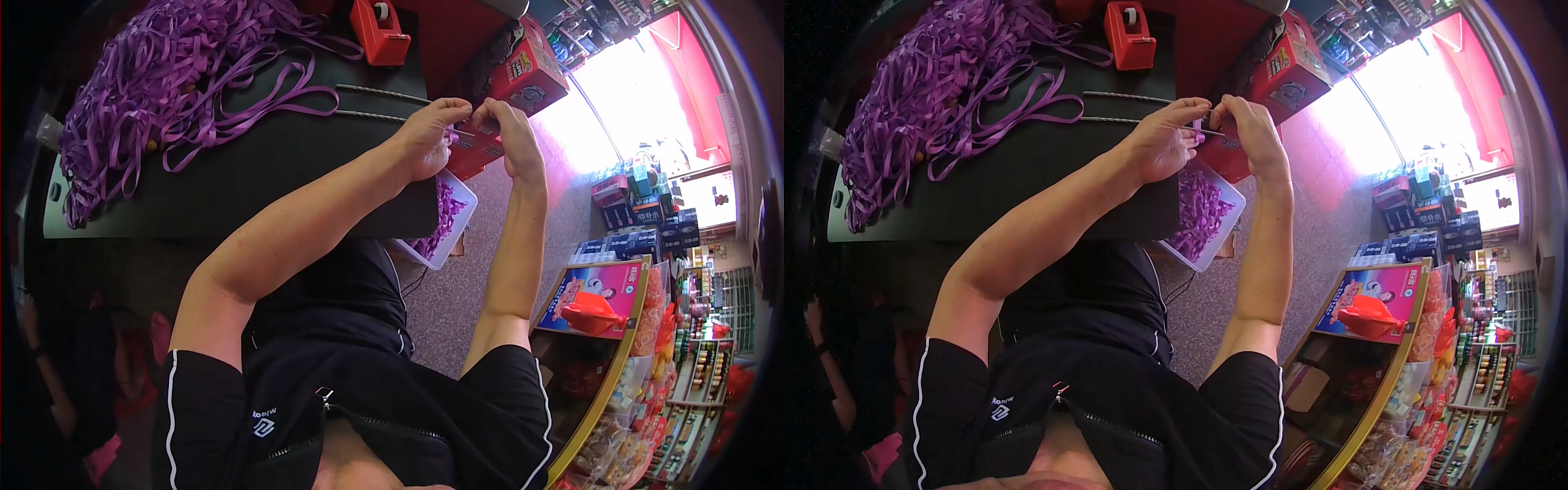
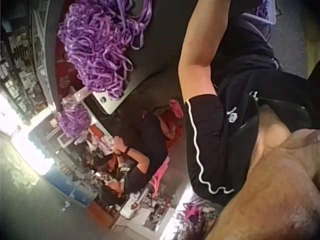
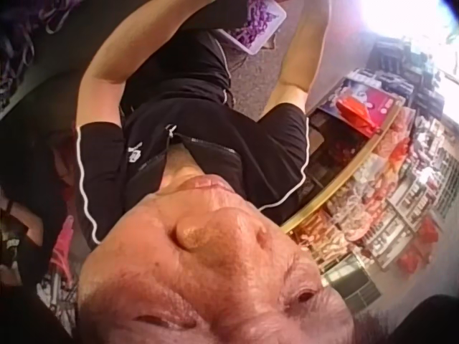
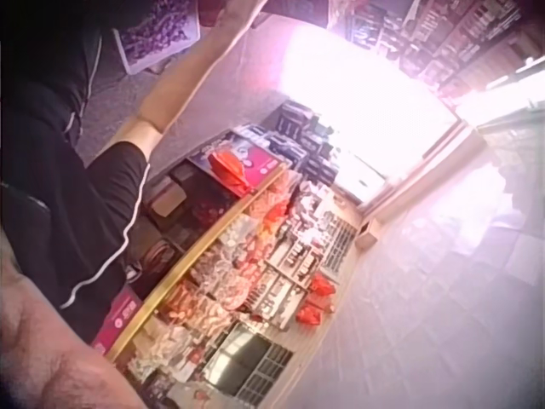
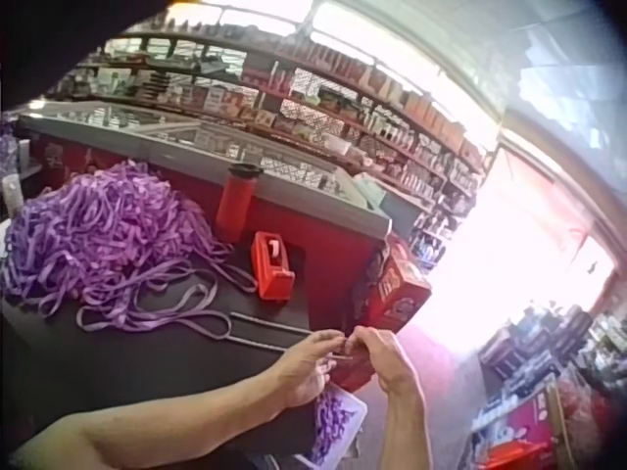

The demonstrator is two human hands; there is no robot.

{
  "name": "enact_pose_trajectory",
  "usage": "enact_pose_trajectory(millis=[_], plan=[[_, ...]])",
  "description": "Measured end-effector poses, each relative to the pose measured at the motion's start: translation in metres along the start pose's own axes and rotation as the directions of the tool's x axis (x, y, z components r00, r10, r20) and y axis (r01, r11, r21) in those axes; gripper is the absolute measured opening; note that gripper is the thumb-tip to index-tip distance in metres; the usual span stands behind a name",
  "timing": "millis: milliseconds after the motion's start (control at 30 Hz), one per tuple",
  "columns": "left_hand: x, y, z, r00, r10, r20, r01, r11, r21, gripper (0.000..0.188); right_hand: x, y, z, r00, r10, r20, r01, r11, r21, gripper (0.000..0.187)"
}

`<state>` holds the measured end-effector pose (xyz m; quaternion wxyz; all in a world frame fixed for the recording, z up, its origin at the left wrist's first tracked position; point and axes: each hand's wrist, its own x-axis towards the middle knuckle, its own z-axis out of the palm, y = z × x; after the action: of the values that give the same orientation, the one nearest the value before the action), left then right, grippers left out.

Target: Organizing purple lanyards by sliding them onto metal rods and placing them into a container.

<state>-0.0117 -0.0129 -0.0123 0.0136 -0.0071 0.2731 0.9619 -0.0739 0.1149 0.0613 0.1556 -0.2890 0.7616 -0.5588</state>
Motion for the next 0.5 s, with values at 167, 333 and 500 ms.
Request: enact_pose_trajectory(millis=[167, 333, 500], plan=[[-0.002, -0.002, 0.003, 0.999, -0.022, 0.031, 0.023, 0.998, -0.051, 0.017, 0.0, 0.002, -0.003, 0.999, -0.012, 0.053, 0.013, 1.0, -0.012, 0.037], [-0.007, 0.0, 0.009, 0.999, -0.006, 0.049, 0.009, 0.999, -0.053, 0.014, -0.005, 0.002, 0.0, 0.999, 0.027, -0.047, -0.03, 0.997, -0.07, 0.038], [-0.011, 0.0, 0.01, 1.0, 0.016, 0.027, -0.015, 0.999, -0.047, 0.013, -0.002, 0.005, -0.002, 0.968, 0.201, -0.152, -0.199, 0.98, 0.027, 0.039]])
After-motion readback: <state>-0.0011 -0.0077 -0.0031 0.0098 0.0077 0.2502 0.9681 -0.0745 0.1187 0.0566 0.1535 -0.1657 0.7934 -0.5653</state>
